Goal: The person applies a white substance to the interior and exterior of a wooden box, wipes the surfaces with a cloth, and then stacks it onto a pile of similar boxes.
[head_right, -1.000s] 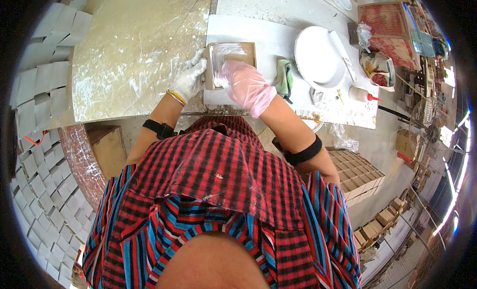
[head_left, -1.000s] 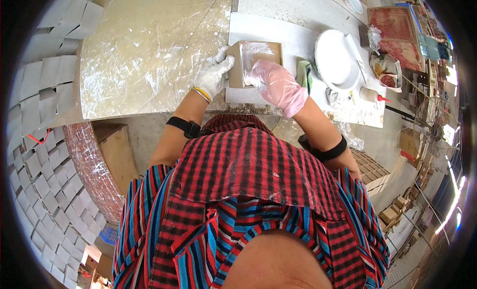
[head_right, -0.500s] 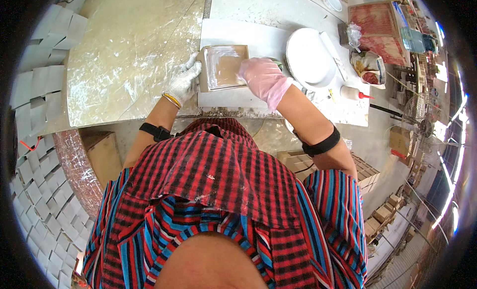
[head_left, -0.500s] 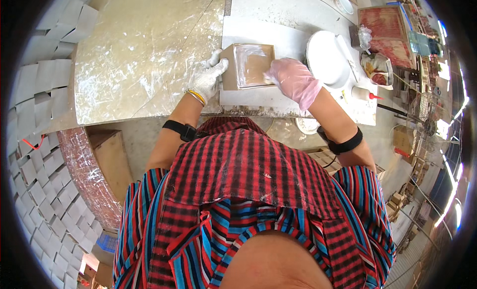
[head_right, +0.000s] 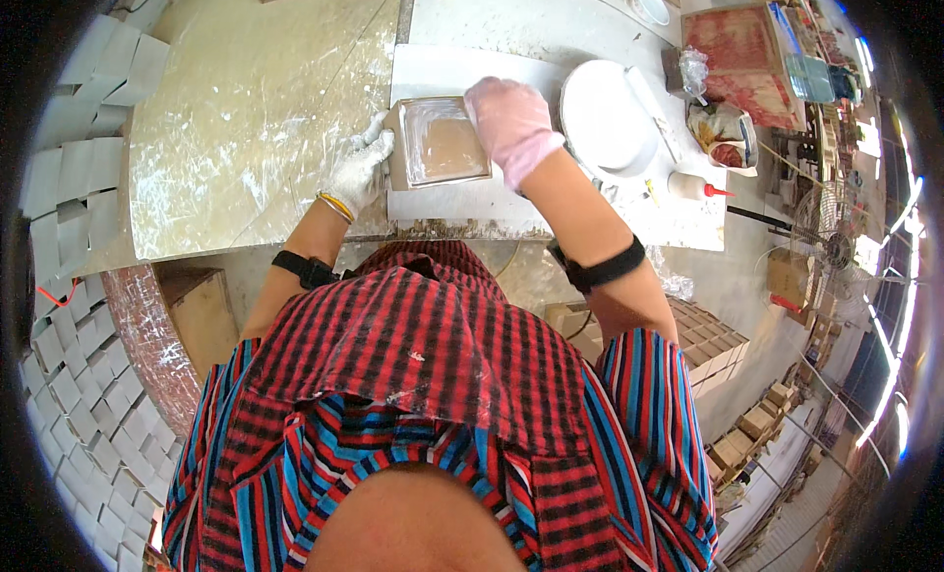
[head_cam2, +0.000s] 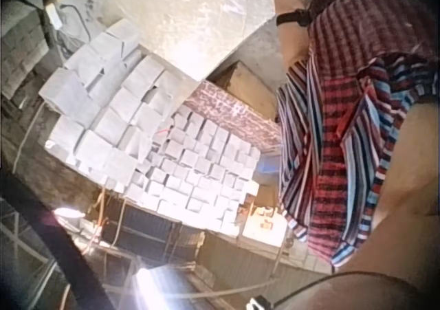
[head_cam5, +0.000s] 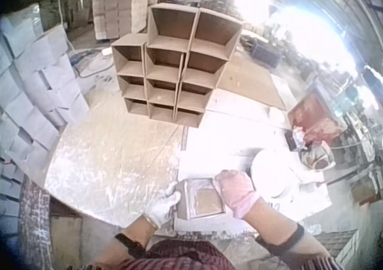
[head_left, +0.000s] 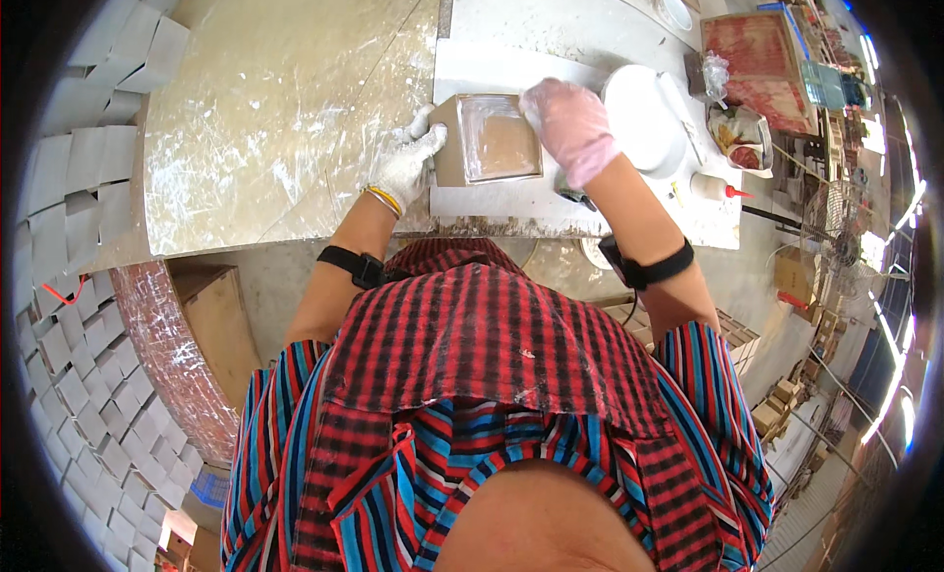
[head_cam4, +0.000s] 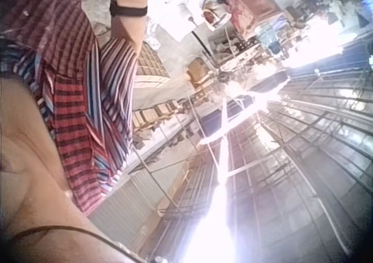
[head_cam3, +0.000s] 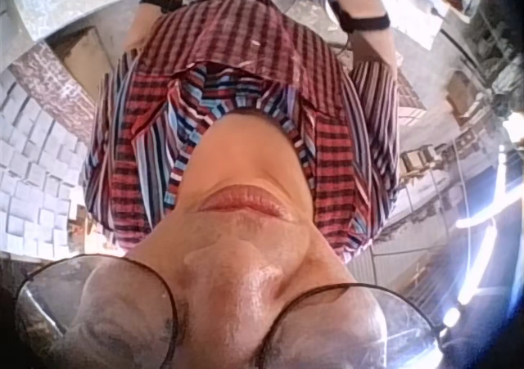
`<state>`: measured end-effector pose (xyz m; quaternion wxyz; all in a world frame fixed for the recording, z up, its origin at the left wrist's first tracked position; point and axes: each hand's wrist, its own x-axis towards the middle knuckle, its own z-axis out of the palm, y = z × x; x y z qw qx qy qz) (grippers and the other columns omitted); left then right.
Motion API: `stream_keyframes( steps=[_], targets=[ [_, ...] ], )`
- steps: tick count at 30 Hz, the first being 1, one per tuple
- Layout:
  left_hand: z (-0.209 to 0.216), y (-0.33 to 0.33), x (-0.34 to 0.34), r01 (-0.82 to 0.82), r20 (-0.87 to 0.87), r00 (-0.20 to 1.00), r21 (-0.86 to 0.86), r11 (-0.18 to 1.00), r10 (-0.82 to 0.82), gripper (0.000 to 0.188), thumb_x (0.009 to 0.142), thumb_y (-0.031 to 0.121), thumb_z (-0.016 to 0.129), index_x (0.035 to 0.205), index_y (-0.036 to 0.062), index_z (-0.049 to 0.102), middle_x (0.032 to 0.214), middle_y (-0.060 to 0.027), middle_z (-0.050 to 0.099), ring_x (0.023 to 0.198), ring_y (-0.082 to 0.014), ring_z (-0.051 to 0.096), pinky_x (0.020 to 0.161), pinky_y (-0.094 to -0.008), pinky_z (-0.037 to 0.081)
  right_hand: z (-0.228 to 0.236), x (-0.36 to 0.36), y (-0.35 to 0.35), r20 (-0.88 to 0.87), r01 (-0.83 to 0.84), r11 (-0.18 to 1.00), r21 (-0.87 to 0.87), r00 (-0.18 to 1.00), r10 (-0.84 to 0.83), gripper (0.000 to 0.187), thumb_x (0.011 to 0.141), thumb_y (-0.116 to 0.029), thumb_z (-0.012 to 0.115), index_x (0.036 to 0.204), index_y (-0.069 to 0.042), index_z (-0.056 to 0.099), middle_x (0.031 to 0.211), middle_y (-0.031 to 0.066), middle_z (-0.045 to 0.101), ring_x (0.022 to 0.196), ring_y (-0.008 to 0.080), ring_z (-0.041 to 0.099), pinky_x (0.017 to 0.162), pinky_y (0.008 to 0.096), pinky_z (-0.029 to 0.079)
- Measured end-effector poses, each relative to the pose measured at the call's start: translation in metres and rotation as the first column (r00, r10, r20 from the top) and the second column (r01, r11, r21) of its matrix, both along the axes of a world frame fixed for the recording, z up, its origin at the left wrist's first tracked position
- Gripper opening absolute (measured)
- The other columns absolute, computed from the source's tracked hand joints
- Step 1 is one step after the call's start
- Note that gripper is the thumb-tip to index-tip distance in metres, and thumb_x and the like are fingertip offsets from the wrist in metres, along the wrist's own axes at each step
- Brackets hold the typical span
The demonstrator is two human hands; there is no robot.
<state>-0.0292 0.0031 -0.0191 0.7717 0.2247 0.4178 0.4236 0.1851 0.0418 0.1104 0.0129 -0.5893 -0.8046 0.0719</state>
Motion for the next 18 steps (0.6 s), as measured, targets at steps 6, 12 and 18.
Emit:
stream_keyframes(
  steps=[6, 12, 18],
  targets=[
    [-0.011, 0.003, -0.001, 0.009, 0.006, 1.0, -0.005, 1.0, -0.009, 0.063, 0.092, 0.02, 0.063, 0.146, 0.0022, 0.034, 0.133, -0.0017, 0.052, 0.107, -0.0089, 0.05, 0.086, -0.0239, 0.043, -0.015, 0.001, -0.016, 0.153, 0.089, 0.981, -0.173, 0.986, -0.062, 0.014, 0.083, -0.01, 0.056, 0.086, -0.002, 0.067, 0.093, 0.0194, 0.067, 0.087, 0.0356, 0.067, 0.077, 0.042, 0.055],
    [-0.01, 0.004, 0.0, -0.025, 0.086, 0.996, -0.015, 1.0, 0.026, 0.064, 0.092, 0.018, 0.064, 0.146, 0.0035, 0.035, 0.132, -0.0001, 0.052, 0.108, -0.008, 0.05, 0.089, -0.0245, 0.042, -0.02, 0.021, -0.036, -0.061, 0.006, 0.94, -0.342, 0.998, -0.029, 0.016, 0.086, -0.014, 0.06, 0.097, -0.003, 0.066, 0.093, 0.0188, 0.067, 0.086, 0.0364, 0.064, 0.077, 0.0414, 0.053],
    [-0.01, 0.004, -0.002, 0.012, 0.046, 0.999, -0.009, 1.0, -0.012, 0.06, 0.092, 0.018, 0.064, 0.144, 0.0042, 0.038, 0.131, 0.0007, 0.053, 0.11, -0.0084, 0.05, 0.092, -0.025, 0.042, -0.027, 0.016, 0.0, -0.132, 0.078, 0.994, -0.072, 0.987, -0.087, 0.018, 0.087, -0.021, 0.059, 0.095, -0.007, 0.068, 0.095, 0.0192, 0.067, 0.091, 0.0381, 0.064, 0.08, 0.0437, 0.052]
  ],
)
